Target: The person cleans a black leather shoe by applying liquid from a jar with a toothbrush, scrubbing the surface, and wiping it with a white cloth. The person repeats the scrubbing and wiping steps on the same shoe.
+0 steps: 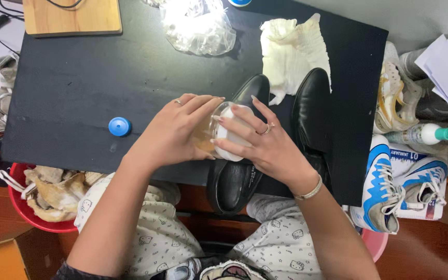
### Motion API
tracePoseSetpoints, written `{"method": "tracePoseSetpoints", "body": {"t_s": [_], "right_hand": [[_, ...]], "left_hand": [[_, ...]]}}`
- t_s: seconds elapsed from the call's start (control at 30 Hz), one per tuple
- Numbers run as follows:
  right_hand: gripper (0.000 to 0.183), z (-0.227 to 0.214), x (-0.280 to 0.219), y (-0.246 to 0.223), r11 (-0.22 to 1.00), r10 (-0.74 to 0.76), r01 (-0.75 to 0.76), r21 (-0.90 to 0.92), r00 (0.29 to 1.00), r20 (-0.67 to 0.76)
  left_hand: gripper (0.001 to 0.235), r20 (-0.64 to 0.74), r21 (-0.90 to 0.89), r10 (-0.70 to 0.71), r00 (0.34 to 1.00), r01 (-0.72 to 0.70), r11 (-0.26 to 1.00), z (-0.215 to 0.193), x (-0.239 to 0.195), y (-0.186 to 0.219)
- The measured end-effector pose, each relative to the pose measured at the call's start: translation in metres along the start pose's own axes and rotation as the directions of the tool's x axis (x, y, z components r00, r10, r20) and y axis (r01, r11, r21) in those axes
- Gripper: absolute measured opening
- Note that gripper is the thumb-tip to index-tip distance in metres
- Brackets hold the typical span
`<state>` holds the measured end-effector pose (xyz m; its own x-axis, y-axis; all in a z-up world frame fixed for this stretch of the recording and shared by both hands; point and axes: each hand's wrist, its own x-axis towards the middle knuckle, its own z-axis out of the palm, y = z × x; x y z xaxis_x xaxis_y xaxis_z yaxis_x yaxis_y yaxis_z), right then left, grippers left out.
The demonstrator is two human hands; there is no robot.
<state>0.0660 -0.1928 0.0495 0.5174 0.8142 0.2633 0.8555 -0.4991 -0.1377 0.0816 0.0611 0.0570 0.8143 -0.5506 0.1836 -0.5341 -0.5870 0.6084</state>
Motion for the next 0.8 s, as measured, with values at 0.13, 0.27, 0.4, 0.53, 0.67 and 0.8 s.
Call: {"method": "tracePoseSetpoints", "body": {"t_s": [0.13,0.27,0.4,0.53,0.67,0.8], "right_hand": [[0.065,-0.003,0.002,-0.01,0.997,0.051,-0.055,0.062,0.996,0.068],[0.068,-0.007,0.004,-0.024,0.912,0.197,-0.179,0.369,0.98,-0.011],[0.1,0.0,0.011,-0.03,0.712,0.604,-0.558,0.426,0.796,0.033],[0.078,-0.001,0.009,-0.022,0.731,0.517,-0.513,0.45,0.847,0.125],[0.073,-0.012,-0.007,-0.013,0.961,0.236,-0.224,0.164,0.97,-0.056],[0.074,-0.018,-0.017,-0.012,0.943,0.317,-0.297,0.151,0.939,-0.133]], "left_hand": [[0.101,-0.015,0.037,0.006,1.0,-0.006,0.999,0.008,-0.005,-0.002],[0.1,-0.071,0.148,0.018,0.997,-0.007,0.989,0.014,-0.008,0.002],[0.103,-0.085,0.185,0.028,0.996,-0.012,0.983,0.019,-0.006,0.005],[0.101,-0.075,0.184,0.033,0.997,-0.019,0.983,0.019,-0.004,0.002],[0.1,-0.081,0.118,0.03,0.996,-0.02,0.993,0.021,-0.008,-0.004],[0.1,-0.123,0.153,0.024,0.992,-0.005,0.988,0.022,-0.009,-0.014]]}}
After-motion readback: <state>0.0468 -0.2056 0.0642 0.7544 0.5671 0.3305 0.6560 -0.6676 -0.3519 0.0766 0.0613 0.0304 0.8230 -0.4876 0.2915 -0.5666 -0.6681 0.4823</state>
